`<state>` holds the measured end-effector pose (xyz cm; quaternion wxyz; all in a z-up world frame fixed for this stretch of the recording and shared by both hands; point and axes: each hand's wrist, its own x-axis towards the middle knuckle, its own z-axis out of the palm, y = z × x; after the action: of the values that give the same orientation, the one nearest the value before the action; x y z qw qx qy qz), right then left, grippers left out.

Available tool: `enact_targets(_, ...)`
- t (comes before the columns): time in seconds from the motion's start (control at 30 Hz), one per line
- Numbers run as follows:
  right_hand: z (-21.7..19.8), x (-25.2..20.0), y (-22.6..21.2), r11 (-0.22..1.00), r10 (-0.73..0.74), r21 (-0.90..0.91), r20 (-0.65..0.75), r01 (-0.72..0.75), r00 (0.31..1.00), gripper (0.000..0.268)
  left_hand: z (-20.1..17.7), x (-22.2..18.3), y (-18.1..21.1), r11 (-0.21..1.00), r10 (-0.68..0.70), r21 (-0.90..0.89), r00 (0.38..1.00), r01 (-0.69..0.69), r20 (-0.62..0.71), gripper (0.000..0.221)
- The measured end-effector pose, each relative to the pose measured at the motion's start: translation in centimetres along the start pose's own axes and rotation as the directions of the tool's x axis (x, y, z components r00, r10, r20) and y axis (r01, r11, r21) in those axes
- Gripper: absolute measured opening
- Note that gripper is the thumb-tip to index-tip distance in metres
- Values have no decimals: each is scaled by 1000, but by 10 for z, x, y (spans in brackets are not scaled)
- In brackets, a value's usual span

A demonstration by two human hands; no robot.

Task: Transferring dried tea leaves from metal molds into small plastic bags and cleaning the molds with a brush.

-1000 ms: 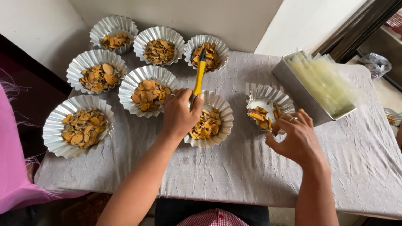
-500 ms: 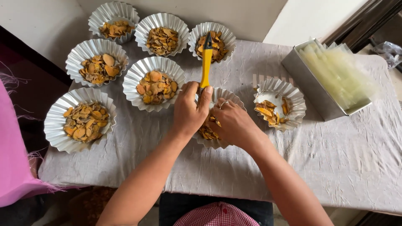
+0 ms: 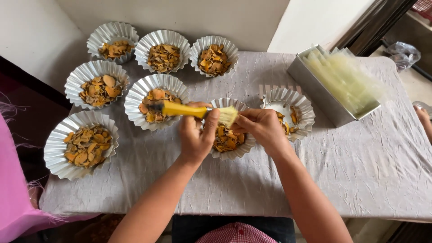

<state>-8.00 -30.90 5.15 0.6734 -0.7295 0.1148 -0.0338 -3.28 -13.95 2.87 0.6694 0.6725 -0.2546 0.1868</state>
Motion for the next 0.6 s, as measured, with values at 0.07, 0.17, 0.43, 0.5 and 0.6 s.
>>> enact_targets(0.07, -1, 5, 13, 980, 21, 195, 6, -22, 1000, 17, 3, -1, -4, 1000, 27, -6, 999, -27, 19, 25)
enact_targets(0.17, -10, 7, 19, 902, 21, 432, -5, -17, 1000, 14, -3, 3, -14, 980, 93, 167, 991, -108, 98, 25)
enact_targets(0.43, -97, -20, -14, 680, -147, -719, -324, -142, 935, 23, -11, 1, -30, 911, 129, 383, 988, -150, 80, 20)
enact_targets(0.5, -99, -19, -8, 635, -165, -763, -292, -126, 942, 28, -7, 0, -34, 909, 145, 385, 987, -160, 68, 21)
enact_targets(0.6, -77, -13, -7, 572, -290, -820, -161, 36, 943, 31, -3, 5, -36, 909, 177, 380, 984, -171, 21, 20)
